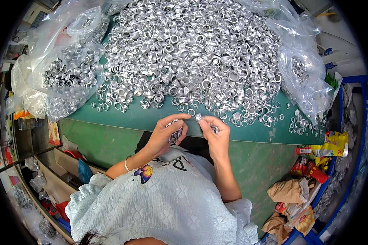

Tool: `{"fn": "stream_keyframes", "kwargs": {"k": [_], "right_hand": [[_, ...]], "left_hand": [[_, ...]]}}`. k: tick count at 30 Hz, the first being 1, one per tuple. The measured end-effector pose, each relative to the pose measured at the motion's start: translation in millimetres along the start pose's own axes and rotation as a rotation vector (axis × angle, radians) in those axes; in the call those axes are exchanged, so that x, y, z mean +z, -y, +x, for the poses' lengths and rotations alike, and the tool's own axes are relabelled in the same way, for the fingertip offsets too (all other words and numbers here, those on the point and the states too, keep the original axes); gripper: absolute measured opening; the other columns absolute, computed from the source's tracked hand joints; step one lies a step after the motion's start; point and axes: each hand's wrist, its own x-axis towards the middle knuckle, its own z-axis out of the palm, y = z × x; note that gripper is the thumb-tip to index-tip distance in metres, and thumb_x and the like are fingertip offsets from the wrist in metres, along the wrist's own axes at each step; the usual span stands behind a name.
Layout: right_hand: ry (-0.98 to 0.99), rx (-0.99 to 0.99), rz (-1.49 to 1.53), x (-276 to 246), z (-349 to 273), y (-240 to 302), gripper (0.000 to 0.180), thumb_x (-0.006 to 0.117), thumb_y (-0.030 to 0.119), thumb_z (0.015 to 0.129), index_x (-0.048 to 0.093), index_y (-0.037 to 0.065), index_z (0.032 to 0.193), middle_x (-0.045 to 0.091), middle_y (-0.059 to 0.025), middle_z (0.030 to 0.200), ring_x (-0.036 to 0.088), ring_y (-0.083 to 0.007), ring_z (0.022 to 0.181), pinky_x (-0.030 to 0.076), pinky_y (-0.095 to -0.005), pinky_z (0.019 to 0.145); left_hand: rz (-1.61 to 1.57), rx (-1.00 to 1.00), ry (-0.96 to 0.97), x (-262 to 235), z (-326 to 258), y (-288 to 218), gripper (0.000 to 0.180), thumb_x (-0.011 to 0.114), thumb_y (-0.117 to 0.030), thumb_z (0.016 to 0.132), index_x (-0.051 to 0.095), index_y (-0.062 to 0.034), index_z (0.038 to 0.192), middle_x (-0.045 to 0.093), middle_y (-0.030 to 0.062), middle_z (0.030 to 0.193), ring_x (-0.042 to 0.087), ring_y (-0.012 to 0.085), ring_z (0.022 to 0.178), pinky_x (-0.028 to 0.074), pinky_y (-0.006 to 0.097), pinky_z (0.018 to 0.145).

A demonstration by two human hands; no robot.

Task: The person sorts through a large pile of small silver-colored metal ring components on a green work table, picking them up individually or in small handfuls and placing some into a purple plastic bin.

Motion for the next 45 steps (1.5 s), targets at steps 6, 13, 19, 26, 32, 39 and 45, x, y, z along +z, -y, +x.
{"fn": "stream_keyframes", "kwargs": {"k": [6, 13, 19, 26, 32, 39, 45], "right_hand": [[0.045, -0.138, -0.194, 8, -16, 2, 0.008, 0.062, 0.001, 0.079, 0.063, -0.003, 0.086, 0.05, 0.0074, 0.064, 0.036, 0.0014, 0.057, 0.025, -0.0159, 0.048], [0.223, -0.103, 0.432, 2, -12, -5, 0.011, 0.055, 0.008, 0.081, 0.053, 0.0, 0.088, 0.049, -0.0039, 0.077, 0.042, -0.0083, 0.055, 0.028, -0.0199, 0.047], [0.074, -0.066, 0.458, -8, -3, 4, 0.017, 0.052, 0.017, 0.086, 0.042, 0.007, 0.075, 0.049, -0.0102, 0.065, 0.042, -0.0115, 0.047, 0.031, -0.0219, 0.04], [-0.099, -0.532, -0.802, 8, 7, -9, 0.021, 0.069, 0.009, 0.074, 0.059, 0.004, 0.092, 0.049, -0.0007, 0.053, 0.037, -0.0089, 0.043, 0.03, -0.0217, 0.041], [-0.158, -0.613, -1.357, 31, 17, -9, 0.016, 0.068, 0.016, 0.073, 0.059, 0.008, 0.084, 0.062, -0.0087, 0.067, 0.058, -0.0258, 0.053, 0.042, -0.0353, 0.045], [-0.092, -0.59, -1.291, 13, 7, -2, 0.011, 0.067, 0.014, 0.073, 0.058, 0.009, 0.078, 0.06, -0.0073, 0.066, 0.057, -0.0255, 0.053, 0.04, -0.0351, 0.045], [-0.127, -0.531, -1.223, 16, 0, 8, 0.015, 0.068, 0.016, 0.073, 0.06, 0.01, 0.084, 0.06, -0.0066, 0.067, 0.058, -0.0249, 0.054, 0.04, -0.0348, 0.045]], "left_hand": [[0.163, 0.01, 0.023, 10, 0, -2, 0.029, 0.051, -0.009, 0.086, 0.054, -0.0022, 0.115, 0.053, 0.0022, 0.069, 0.047, 0.0065, 0.055, 0.037, 0.019, 0.044], [0.113, 0.041, 0.034, 5, -1, 3, 0.016, 0.051, -0.007, 0.086, 0.059, 0.0012, 0.097, 0.053, 0.0053, 0.068, 0.048, 0.0093, 0.055, 0.035, 0.02, 0.042], [-0.033, 0.052, 0.033, -3, -5, 3, 0.017, 0.051, -0.015, 0.088, 0.058, 0.0002, 0.087, 0.054, 0.007, 0.068, 0.05, 0.0108, 0.053, 0.036, 0.021, 0.041], [-0.06, -0.001, -0.006, -4, -5, 2, 0.019, 0.054, -0.019, 0.088, 0.058, -0.0008, 0.084, 0.055, 0.0069, 0.069, 0.05, 0.0111, 0.053, 0.037, 0.021, 0.041], [0.01, 0.011, -0.045, -5, -7, 5, 0.013, 0.056, -0.014, 0.086, 0.059, -0.001, 0.087, 0.056, 0.0061, 0.071, 0.051, 0.0105, 0.055, 0.037, 0.02, 0.042], [0.077, -0.001, -0.108, -8, -6, 6, 0.013, 0.057, -0.013, 0.085, 0.06, -0.0009, 0.088, 0.056, 0.0044, 0.071, 0.051, 0.0093, 0.057, 0.037, 0.021, 0.044], [0.042, -0.009, -0.102, -10, -8, 4, 0.015, 0.056, -0.014, 0.086, 0.061, -0.0005, 0.09, 0.055, 0.0032, 0.069, 0.05, 0.0088, 0.056, 0.035, 0.021, 0.044]]}}
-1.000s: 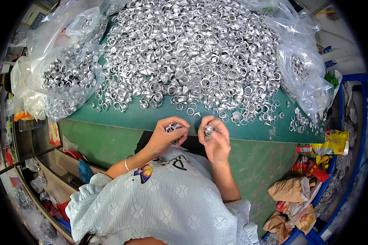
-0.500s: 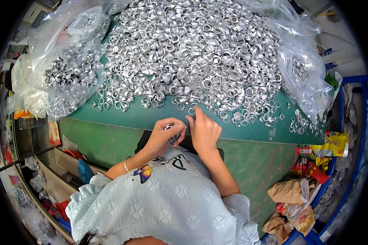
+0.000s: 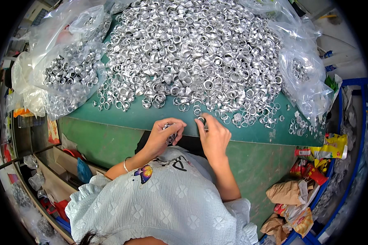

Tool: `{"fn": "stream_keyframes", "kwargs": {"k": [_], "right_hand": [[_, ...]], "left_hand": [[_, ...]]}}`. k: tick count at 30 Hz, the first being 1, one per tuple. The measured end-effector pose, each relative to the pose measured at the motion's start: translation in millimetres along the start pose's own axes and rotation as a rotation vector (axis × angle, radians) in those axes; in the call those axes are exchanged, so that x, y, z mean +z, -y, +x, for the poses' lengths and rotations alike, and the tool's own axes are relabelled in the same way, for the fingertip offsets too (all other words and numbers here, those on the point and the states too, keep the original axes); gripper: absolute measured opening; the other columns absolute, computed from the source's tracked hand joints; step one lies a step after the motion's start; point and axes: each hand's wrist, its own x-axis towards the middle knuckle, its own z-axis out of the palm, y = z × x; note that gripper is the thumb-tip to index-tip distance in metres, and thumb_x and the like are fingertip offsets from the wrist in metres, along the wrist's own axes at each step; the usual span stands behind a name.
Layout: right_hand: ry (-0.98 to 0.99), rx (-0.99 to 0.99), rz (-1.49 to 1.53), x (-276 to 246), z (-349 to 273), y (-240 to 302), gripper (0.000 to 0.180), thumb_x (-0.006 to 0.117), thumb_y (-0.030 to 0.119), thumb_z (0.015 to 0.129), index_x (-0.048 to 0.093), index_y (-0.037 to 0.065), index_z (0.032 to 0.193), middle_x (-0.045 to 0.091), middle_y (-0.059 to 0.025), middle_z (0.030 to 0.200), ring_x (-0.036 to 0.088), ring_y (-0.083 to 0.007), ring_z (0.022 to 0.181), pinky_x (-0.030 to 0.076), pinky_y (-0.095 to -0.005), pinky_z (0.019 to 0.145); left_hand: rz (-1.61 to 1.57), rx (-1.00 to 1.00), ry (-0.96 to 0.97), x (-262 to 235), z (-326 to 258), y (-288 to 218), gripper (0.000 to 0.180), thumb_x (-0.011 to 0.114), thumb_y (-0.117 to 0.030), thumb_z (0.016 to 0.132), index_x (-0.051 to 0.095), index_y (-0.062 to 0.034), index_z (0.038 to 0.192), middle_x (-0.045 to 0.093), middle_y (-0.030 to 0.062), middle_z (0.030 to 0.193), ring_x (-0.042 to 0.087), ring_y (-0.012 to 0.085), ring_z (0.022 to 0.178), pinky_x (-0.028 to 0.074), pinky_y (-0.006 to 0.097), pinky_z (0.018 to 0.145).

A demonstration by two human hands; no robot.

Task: The person sorts through a large pile of small silver-colored metal ring components on a green work table, picking them up individually or in small handfuls and placing some into a purple plastic bin.

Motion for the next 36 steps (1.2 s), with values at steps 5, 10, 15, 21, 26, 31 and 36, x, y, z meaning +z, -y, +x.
{"fn": "stream_keyframes", "kwargs": {"k": [5, 10, 15, 21, 26, 31, 36], "right_hand": [[-0.093, -0.183, 0.003, 30, 13, 8, 0.019, 0.068, 0.02, 0.073, 0.06, 0.009, 0.086, 0.06, -0.0061, 0.069, 0.059, -0.0248, 0.055, 0.042, -0.0347, 0.045], [0.082, -0.218, -0.098, 41, 17, 17, 0.014, 0.064, 0.019, 0.075, 0.059, 0.009, 0.084, 0.057, -0.006, 0.068, 0.059, -0.0251, 0.059, 0.043, -0.0363, 0.047], [0.159, -0.201, -0.077, 21, 8, 10, 0.01, 0.064, 0.016, 0.075, 0.058, 0.009, 0.077, 0.057, -0.0058, 0.067, 0.059, -0.0251, 0.058, 0.042, -0.0363, 0.046], [-0.044, -0.074, -0.028, 22, 23, 12, 0.016, 0.068, 0.019, 0.074, 0.059, 0.008, 0.081, 0.06, -0.0087, 0.06, 0.057, -0.027, 0.05, 0.041, -0.0354, 0.045], [0.027, 0.01, -0.269, 30, 27, 8, 0.022, 0.067, 0.024, 0.075, 0.056, 0.009, 0.089, 0.06, -0.0106, 0.06, 0.059, -0.0302, 0.054, 0.042, -0.0386, 0.047], [-0.006, -0.048, -0.154, 21, 30, 8, 0.021, 0.067, 0.021, 0.075, 0.056, 0.01, 0.089, 0.06, -0.0084, 0.062, 0.058, -0.0291, 0.053, 0.041, -0.0374, 0.046], [-0.056, -0.193, -0.167, 31, 43, 5, 0.014, 0.064, 0.015, 0.077, 0.056, 0.009, 0.086, 0.061, -0.0079, 0.068, 0.057, -0.0264, 0.051, 0.041, -0.0363, 0.045]], "left_hand": [[0.016, 0.038, -0.06, 0, -2, 0, 0.015, 0.056, -0.013, 0.086, 0.061, -0.0005, 0.091, 0.054, 0.0028, 0.067, 0.048, 0.0086, 0.055, 0.036, 0.021, 0.045], [-0.005, 0.027, -0.129, -7, -4, 0, 0.015, 0.056, -0.014, 0.085, 0.061, -0.0001, 0.09, 0.053, 0.0024, 0.068, 0.048, 0.0082, 0.056, 0.037, 0.021, 0.046], [-0.052, 0.086, -0.18, -8, -3, -2, 0.018, 0.057, -0.015, 0.085, 0.061, 0.0014, 0.091, 0.052, 0.0013, 0.065, 0.047, 0.0072, 0.054, 0.037, 0.02, 0.045], [-0.052, 0.076, -0.162, -9, -1, 0, 0.02, 0.056, -0.019, 0.086, 0.06, 0.0003, 0.086, 0.053, 0.0015, 0.064, 0.048, 0.0072, 0.053, 0.037, 0.02, 0.044], [-0.08, 0.06, -0.105, -8, -3, -2, 0.022, 0.054, -0.023, 0.088, 0.059, -0.0017, 0.084, 0.055, 0.0017, 0.067, 0.051, 0.008, 0.057, 0.038, 0.02, 0.046], [-0.042, 0.066, -0.096, -10, -4, -7, 0.022, 0.054, -0.022, 0.088, 0.06, -0.0019, 0.09, 0.056, 0.0017, 0.072, 0.053, 0.0081, 0.062, 0.04, 0.02, 0.049], [-0.004, 0.067, -0.089, -5, -3, -6, 0.018, 0.056, -0.017, 0.087, 0.061, -0.0013, 0.094, 0.056, 0.0022, 0.071, 0.052, 0.0085, 0.061, 0.04, 0.02, 0.049]]}}
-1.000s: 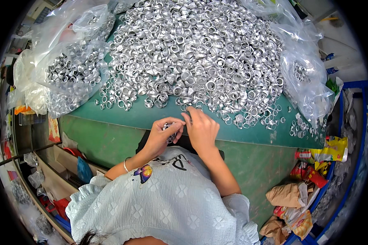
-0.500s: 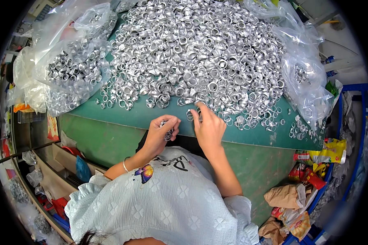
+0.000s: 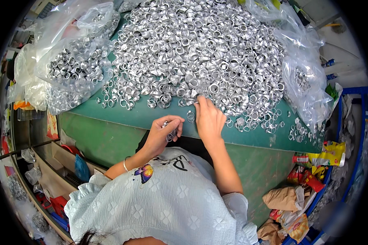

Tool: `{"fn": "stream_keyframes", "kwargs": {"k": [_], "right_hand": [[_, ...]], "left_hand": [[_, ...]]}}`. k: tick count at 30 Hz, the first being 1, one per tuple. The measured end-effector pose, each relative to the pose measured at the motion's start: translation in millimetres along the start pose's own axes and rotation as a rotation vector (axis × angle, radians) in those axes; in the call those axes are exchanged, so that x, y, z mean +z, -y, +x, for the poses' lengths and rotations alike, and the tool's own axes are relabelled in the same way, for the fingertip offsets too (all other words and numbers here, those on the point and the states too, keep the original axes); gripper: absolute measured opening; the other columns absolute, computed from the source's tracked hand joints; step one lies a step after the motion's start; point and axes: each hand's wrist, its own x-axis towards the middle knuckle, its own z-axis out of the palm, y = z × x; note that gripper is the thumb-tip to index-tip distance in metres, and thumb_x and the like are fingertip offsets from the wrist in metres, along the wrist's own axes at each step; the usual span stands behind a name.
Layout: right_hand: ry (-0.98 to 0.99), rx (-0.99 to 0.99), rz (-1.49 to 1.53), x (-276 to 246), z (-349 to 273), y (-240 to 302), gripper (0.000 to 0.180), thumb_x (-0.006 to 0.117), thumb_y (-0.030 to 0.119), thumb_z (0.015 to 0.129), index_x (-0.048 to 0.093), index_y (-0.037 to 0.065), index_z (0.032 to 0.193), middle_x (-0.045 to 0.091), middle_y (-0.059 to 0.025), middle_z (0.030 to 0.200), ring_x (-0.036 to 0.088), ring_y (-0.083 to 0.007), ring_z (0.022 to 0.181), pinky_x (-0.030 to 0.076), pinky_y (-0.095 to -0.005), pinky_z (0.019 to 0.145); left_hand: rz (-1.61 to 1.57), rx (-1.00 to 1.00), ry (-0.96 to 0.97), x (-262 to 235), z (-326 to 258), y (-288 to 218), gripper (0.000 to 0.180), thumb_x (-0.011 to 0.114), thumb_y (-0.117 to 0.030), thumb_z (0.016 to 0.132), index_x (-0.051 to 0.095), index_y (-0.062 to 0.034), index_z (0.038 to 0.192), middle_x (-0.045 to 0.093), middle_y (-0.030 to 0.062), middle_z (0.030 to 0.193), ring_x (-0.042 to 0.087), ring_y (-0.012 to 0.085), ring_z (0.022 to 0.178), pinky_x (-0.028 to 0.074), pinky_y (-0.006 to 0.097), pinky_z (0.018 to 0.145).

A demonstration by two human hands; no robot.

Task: The person sorts through a large pile of small silver-colored metal ring components on a green work table, picking them up individually or in small handfuls and placing some into a purple plastic bin.

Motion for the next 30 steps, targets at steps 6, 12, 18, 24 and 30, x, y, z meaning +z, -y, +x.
{"fn": "stream_keyframes", "kwargs": {"k": [6, 12, 18, 24, 30], "right_hand": [[-0.067, 0.079, 0.112, -7, -7, -7, 0.01, 0.064, 0.013, 0.077, 0.057, 0.007, 0.08, 0.061, -0.0075, 0.07, 0.057, -0.0248, 0.052, 0.042, -0.0329, 0.047], [-0.002, 0.02, 0.032, -3, -4, 0, 0.013, 0.063, 0.01, 0.076, 0.055, 0.007, 0.086, 0.062, -0.0094, 0.075, 0.058, -0.0289, 0.057, 0.043, -0.0364, 0.048], [0.021, -0.006, -0.008, -8, 0, -7, 0.011, 0.062, 0.008, 0.076, 0.055, 0.006, 0.084, 0.06, -0.0096, 0.071, 0.058, -0.0262, 0.057, 0.043, -0.0354, 0.049], [0.203, 0.379, 1.118, -15, -15, -4, 0.004, 0.055, 0.006, 0.083, 0.055, 0.002, 0.085, 0.049, 0.0029, 0.06, 0.036, -0.0043, 0.044, 0.027, -0.0206, 0.04], [0.598, 0.847, 1.748, -28, -28, 7, 0.002, 0.054, 0.005, 0.084, 0.054, 0.003, 0.084, 0.043, 0.0062, 0.058, 0.028, 0.0004, 0.042, 0.017, -0.0172, 0.036]], "left_hand": [[0.006, 0.008, 0.0, -4, 1, 5, 0.016, 0.059, -0.015, 0.084, 0.06, -0.001, 0.092, 0.055, 0.0028, 0.068, 0.051, 0.0083, 0.059, 0.04, 0.021, 0.049], [0.018, 0.005, -0.001, -1, 1, 5, 0.016, 0.062, -0.016, 0.082, 0.06, -0.0022, 0.089, 0.055, 0.002, 0.067, 0.05, 0.007, 0.055, 0.039, 0.019, 0.047], [0.005, 0.013, 0.003, 2, -1, 0, 0.013, 0.06, -0.013, 0.083, 0.058, -0.0023, 0.091, 0.056, 0.0038, 0.073, 0.052, 0.0079, 0.059, 0.04, 0.02, 0.048], [0.038, 0.101, -0.005, 5, -1, -2, 0.023, 0.059, -0.009, 0.083, 0.057, 0.0002, 0.103, 0.054, 0.0022, 0.075, 0.049, 0.0068, 0.058, 0.04, 0.02, 0.048], [0.249, 0.147, 0.12, 11, 0, -17, 0.03, 0.064, -0.003, 0.076, 0.058, -0.0015, 0.106, 0.052, -0.0002, 0.074, 0.046, 0.0042, 0.059, 0.039, 0.019, 0.048]]}}
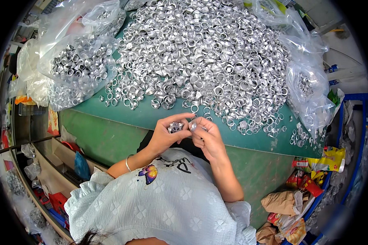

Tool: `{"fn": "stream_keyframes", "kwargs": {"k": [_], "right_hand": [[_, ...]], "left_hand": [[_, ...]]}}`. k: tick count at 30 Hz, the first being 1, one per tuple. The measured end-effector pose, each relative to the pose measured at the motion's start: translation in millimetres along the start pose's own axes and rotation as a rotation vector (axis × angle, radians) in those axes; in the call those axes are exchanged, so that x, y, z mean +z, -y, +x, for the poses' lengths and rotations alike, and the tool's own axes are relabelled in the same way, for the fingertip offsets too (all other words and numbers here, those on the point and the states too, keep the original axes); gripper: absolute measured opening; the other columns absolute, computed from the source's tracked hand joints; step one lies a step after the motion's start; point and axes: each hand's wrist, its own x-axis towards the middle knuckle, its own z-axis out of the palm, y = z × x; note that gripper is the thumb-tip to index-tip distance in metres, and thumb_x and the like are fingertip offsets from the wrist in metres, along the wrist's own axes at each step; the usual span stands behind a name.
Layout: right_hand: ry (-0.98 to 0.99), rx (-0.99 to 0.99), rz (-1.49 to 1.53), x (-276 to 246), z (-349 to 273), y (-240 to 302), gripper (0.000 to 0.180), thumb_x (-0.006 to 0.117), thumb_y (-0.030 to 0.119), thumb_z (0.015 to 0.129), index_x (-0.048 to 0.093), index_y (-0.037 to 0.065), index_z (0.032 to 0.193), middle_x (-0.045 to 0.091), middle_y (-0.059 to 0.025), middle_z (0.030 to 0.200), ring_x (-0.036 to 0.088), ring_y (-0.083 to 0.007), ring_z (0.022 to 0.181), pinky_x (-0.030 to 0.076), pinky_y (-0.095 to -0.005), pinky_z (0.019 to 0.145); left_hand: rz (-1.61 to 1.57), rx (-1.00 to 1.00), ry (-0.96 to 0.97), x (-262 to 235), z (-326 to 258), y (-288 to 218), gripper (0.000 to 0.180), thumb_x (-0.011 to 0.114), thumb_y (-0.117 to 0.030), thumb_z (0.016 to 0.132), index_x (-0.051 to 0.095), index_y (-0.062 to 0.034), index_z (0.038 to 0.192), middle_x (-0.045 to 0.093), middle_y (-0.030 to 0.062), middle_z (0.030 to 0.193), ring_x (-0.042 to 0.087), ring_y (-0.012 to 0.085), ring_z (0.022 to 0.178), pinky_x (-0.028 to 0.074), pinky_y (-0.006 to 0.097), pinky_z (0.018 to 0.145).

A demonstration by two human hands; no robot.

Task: The person sorts through a large pile of small silver-colored metal ring components on a green work table, picking them up individually or in small handfuls and placing some into a purple plastic bin.

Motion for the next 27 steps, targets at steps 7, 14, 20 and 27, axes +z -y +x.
{"fn": "stream_keyframes", "kwargs": {"k": [7, 14, 20, 27], "right_hand": [[0.036, -0.004, -0.275, -4, -1, 8, 0.007, 0.058, 0.005, 0.081, 0.057, 0.002, 0.088, 0.049, 0.0049, 0.06, 0.033, -0.0001, 0.045, 0.022, -0.0167, 0.039], [-0.529, -0.919, -1.516, 1, 40, 1, 0.017, 0.066, 0.011, 0.074, 0.063, 0.008, 0.091, 0.057, -0.0077, 0.064, 0.058, -0.0219, 0.055, 0.043, -0.0337, 0.049], [-0.54, -0.942, -1.629, 1, 50, 4, 0.009, 0.065, 0.008, 0.075, 0.059, 0.006, 0.081, 0.061, -0.0081, 0.069, 0.057, -0.0238, 0.054, 0.043, -0.0321, 0.048], [-0.435, -0.61, -0.588, -18, 38, -1, 0.008, 0.057, 0.009, 0.084, 0.054, 0.002, 0.085, 0.054, -0.0029, 0.067, 0.044, -0.0078, 0.048, 0.033, -0.0217, 0.042]], "left_hand": [[0.158, 0.083, 0.011, -5, -3, 8, 0.025, 0.068, -0.008, 0.075, 0.061, -0.0032, 0.099, 0.049, -0.0032, 0.071, 0.043, 0.0026, 0.061, 0.037, 0.018, 0.054], [0.121, 0.09, -0.069, -7, -3, 4, 0.023, 0.067, -0.006, 0.076, 0.062, -0.004, 0.098, 0.049, -0.0036, 0.07, 0.044, 0.0016, 0.054, 0.036, 0.016, 0.046], [0.11, 0.065, -0.07, -7, -7, 0, 0.022, 0.066, -0.006, 0.077, 0.062, -0.0038, 0.098, 0.051, -0.0029, 0.072, 0.044, 0.0017, 0.054, 0.036, 0.017, 0.046], [0.055, -0.007, -0.062, -6, -6, -2, 0.02, 0.062, -0.007, 0.08, 0.059, -0.0022, 0.099, 0.054, 0.0005, 0.073, 0.047, 0.0038, 0.056, 0.036, 0.017, 0.046]]}}
